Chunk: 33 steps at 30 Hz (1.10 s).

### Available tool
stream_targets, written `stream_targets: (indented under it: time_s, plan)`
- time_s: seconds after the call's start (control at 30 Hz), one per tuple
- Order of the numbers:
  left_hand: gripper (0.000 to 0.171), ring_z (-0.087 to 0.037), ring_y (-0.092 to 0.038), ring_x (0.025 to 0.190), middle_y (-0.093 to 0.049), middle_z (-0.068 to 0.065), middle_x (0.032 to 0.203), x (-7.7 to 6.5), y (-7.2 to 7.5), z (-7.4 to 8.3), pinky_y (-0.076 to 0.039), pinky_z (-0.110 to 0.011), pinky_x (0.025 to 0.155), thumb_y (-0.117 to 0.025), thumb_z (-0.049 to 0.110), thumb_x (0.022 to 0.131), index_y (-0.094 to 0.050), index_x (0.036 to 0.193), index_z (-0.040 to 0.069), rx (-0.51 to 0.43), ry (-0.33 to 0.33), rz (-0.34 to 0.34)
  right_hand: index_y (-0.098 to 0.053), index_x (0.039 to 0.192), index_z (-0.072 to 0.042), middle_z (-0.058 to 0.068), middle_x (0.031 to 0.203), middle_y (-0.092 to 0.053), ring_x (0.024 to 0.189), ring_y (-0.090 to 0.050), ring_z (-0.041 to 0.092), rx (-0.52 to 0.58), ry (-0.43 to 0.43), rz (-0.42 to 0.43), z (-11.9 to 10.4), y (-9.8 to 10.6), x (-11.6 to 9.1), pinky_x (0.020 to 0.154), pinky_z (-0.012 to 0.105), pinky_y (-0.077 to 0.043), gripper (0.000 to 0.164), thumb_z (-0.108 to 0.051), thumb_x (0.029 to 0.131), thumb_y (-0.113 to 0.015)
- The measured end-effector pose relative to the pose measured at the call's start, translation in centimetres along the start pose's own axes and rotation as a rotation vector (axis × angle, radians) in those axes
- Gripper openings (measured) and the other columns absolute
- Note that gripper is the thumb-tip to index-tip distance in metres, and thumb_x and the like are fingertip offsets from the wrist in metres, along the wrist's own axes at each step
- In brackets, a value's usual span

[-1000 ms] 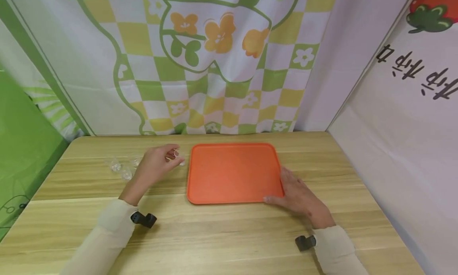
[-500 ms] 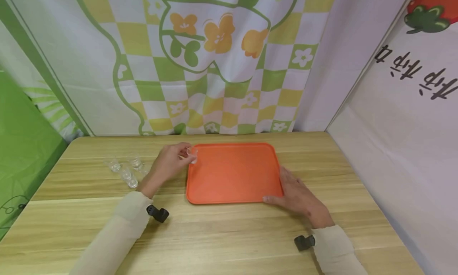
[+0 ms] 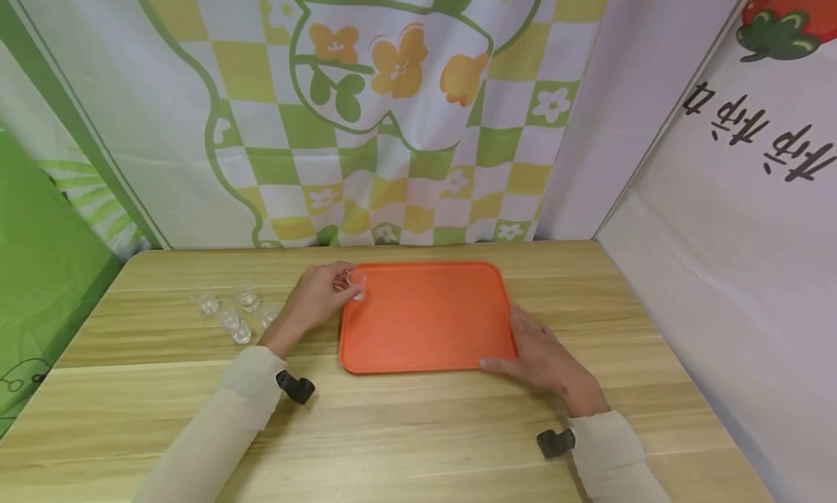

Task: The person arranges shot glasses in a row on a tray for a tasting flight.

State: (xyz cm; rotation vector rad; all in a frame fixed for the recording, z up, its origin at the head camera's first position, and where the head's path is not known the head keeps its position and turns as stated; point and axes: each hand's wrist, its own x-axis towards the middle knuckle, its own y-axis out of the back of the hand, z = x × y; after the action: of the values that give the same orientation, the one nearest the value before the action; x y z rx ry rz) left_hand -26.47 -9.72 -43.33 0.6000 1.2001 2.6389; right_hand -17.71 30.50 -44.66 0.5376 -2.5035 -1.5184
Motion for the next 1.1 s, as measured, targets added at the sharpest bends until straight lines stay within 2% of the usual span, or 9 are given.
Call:
stream_targets:
  time_s: [0.5, 0.7, 1.1]
  plan:
    - [0.040, -0.024, -0.073, 0.091, -0.074, -0.014, 0.107, 0.25, -0.72, -0.67, -0.060, -0.038, 0.082, -0.077, 0.019, 0.095, -0.068, 0.128, -0.002, 0.003, 0.006, -0.017, -0.002, 0.161, 0.008, 0.031, 0.166, -0.010, 0.150, -0.015, 0.050, 0.000, -0.011, -0.011, 0.25, -0.16, 0.15, 0.112, 0.076, -0.015, 0.116, -0.057, 0.093, -0.071]
    - [0.043, -0.023, -0.073, 0.090, -0.075, -0.013, 0.105, 0.23, -0.77, -0.79, -0.060, -0.037, 0.081, -0.076, 0.021, 0.095, -0.066, 0.131, -0.002, 0.000, 0.015, -0.017, -0.003, 0.162, 0.005, 0.029, 0.167, -0.010, 0.150, -0.016, 0.051, 0.021, 0.003, 0.004, 0.27, -0.17, 0.27, 0.111, 0.077, -0.016, 0.116, -0.055, 0.092, -0.074]
    - [0.039, -0.023, -0.074, 0.090, -0.075, -0.013, 0.102, 0.24, -0.92, -0.92, -0.060, -0.037, 0.081, -0.076, 0.020, 0.096, -0.067, 0.128, 0.000, -0.002, 0.011, -0.028, -0.003, 0.162, 0.006, 0.030, 0.166, -0.010, 0.149, -0.014, 0.053, 0.030, -0.002, -0.004, 0.34, -0.31, 0.30, 0.109, 0.080, -0.015, 0.115, -0.053, 0.092, -0.074]
